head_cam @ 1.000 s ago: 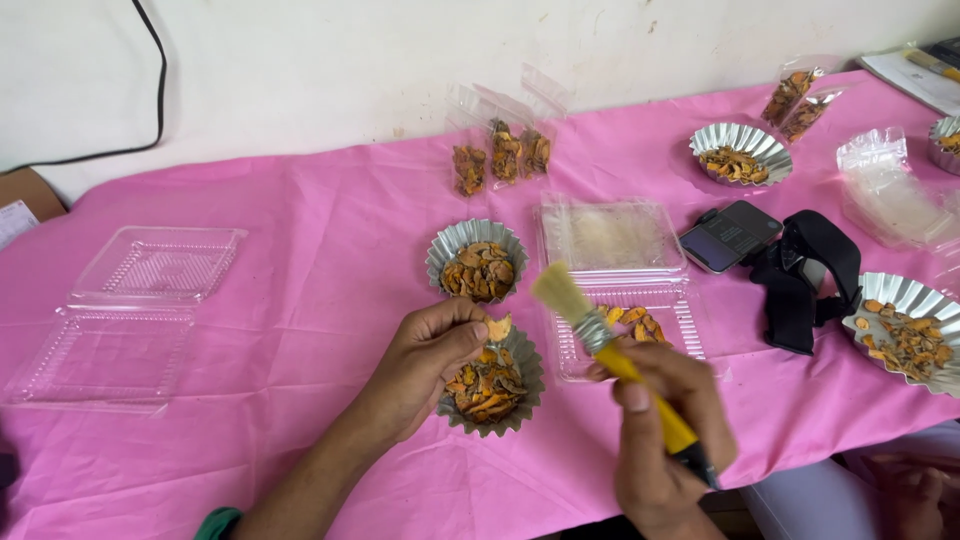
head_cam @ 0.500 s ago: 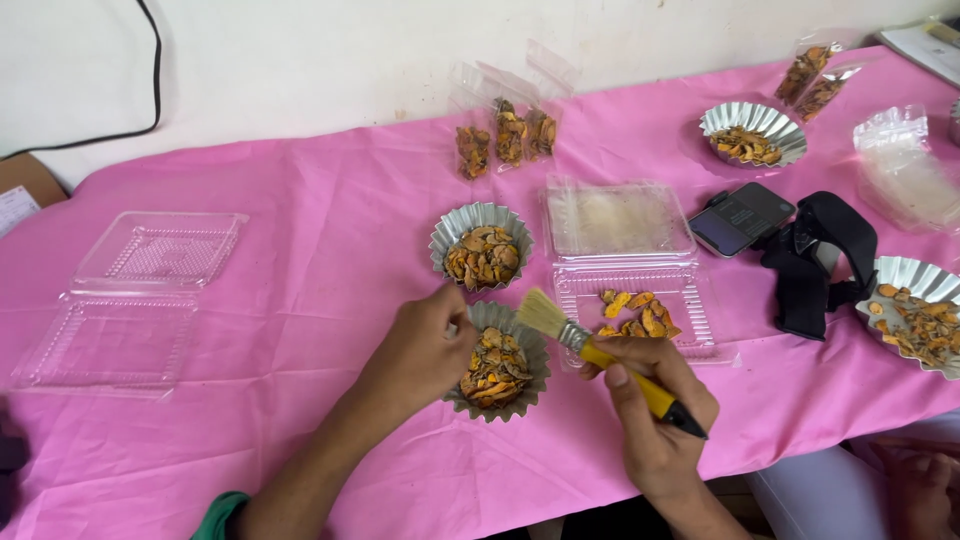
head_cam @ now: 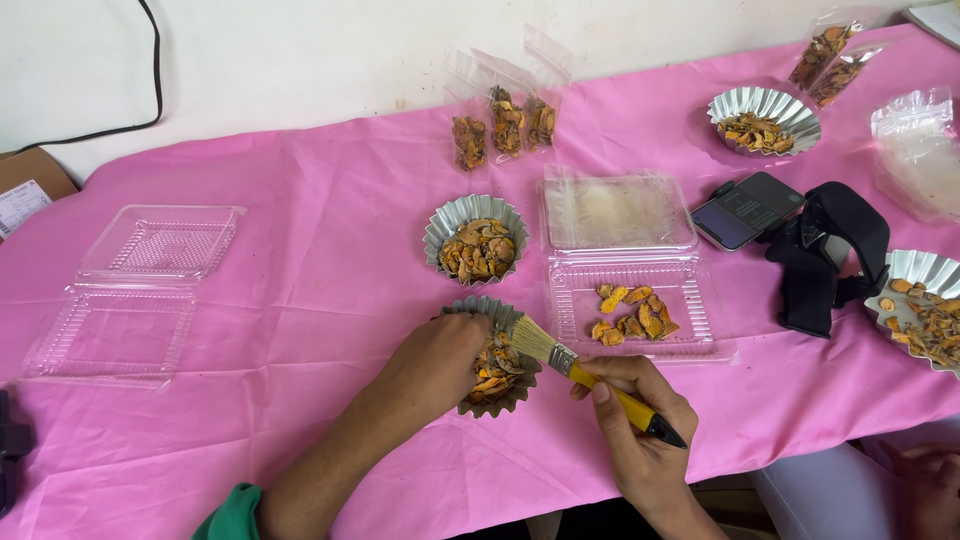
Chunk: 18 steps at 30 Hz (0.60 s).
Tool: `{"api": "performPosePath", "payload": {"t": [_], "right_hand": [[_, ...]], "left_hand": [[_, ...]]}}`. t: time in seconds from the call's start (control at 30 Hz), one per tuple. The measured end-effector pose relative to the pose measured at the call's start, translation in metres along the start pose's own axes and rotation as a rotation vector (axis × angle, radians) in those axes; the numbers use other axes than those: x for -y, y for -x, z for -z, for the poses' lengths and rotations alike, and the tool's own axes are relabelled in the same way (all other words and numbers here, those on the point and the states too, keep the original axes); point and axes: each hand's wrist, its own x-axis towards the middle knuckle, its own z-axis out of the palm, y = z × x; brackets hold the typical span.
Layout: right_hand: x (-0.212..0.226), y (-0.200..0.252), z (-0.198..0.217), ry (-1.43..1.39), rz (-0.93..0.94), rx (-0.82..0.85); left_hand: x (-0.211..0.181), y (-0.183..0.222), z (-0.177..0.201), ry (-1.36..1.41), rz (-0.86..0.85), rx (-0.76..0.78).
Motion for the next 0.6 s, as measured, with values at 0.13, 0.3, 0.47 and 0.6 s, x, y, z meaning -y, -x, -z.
{"api": "performPosePath", "payload": {"t": [0.13, 0.3, 0.47, 0.6], "right_hand": [[-0.001, 0.002, 0.003, -0.012, 0.018, 0.011], [0.003, -0.001, 0.004, -0.019, 0.005, -0.048], [0.016, -0.009, 0.002, -0.032, 0.112, -0.141], [0.012, -0.015, -0.004, 0.009, 0.253, 0.141]], "left_hand": [[0.001, 0.003, 0.004, -0.024, -0.002, 0.011], [0.01, -0.002, 0.005, 0.623, 0.017, -0.2], [0.017, 0.0, 0.008, 0.909, -0.106, -0.201], [0.016, 0.002, 0.006, 1.038, -0.23, -0.243]]}}
